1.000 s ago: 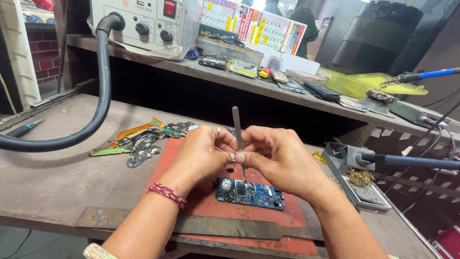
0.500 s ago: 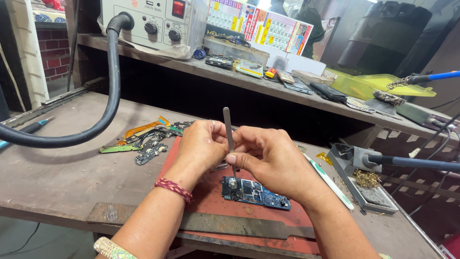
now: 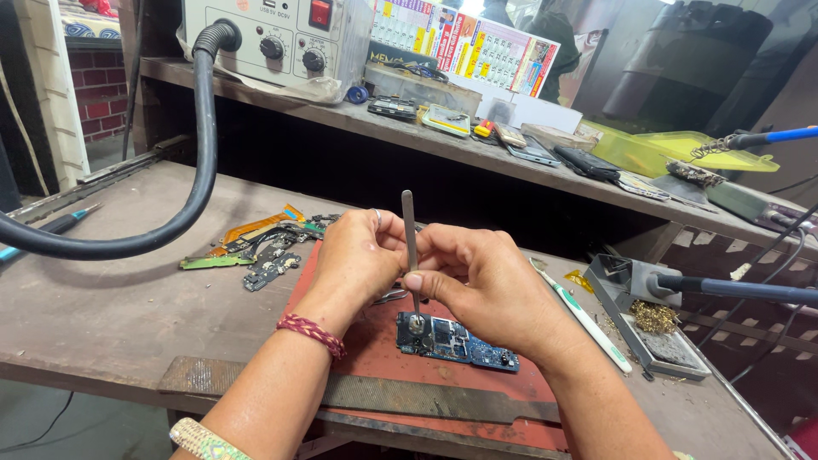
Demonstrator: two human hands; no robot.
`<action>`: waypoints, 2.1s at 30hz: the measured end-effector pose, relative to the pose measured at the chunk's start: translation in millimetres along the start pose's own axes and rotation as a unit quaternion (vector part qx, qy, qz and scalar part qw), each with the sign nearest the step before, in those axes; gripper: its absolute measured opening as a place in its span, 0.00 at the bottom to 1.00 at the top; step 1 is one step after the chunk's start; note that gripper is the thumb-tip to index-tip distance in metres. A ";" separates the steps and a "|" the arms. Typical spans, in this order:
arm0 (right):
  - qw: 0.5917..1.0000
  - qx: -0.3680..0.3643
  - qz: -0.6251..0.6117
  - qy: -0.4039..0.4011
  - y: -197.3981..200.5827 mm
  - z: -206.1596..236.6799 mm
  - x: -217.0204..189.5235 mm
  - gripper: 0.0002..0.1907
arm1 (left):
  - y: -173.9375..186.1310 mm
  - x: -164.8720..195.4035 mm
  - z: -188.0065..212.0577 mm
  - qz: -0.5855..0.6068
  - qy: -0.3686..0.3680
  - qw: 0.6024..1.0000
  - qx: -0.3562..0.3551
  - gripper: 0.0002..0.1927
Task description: The person cleans a small blue circuit board using a toothbrush and then uses a metal tool to scrape and adjust components on the board. The work is performed on a red mat at a cluttered electronics repair bench.
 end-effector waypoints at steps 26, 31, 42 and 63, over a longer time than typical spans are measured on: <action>1.000 0.016 -0.001 0.004 2.5 1.6 4.0 0.05 | -0.2 -1.1 -1.1 0.020 -0.010 1.000 -0.001 0.10; 1.000 0.021 -0.001 0.010 2.7 0.3 3.2 0.04 | -1.0 -1.0 0.8 0.030 -0.010 0.999 0.001 0.09; 1.000 0.013 0.000 0.004 0.1 0.4 1.5 0.05 | 0.5 2.0 1.9 0.014 -0.019 1.000 0.001 0.11; 1.000 0.025 0.007 0.002 2.6 0.4 5.4 0.05 | -1.5 -0.3 -0.5 0.013 -0.015 1.000 -0.002 0.09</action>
Point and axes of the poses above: each hand's wrist, its own z-axis away from the middle knuckle, its own y-axis out of the back of the hand, x = y × z, the point moved 3 cm from there along -z, towards the middle knuckle, and after that the axes turned 3 degrees about -x, right-handed, at the moved point
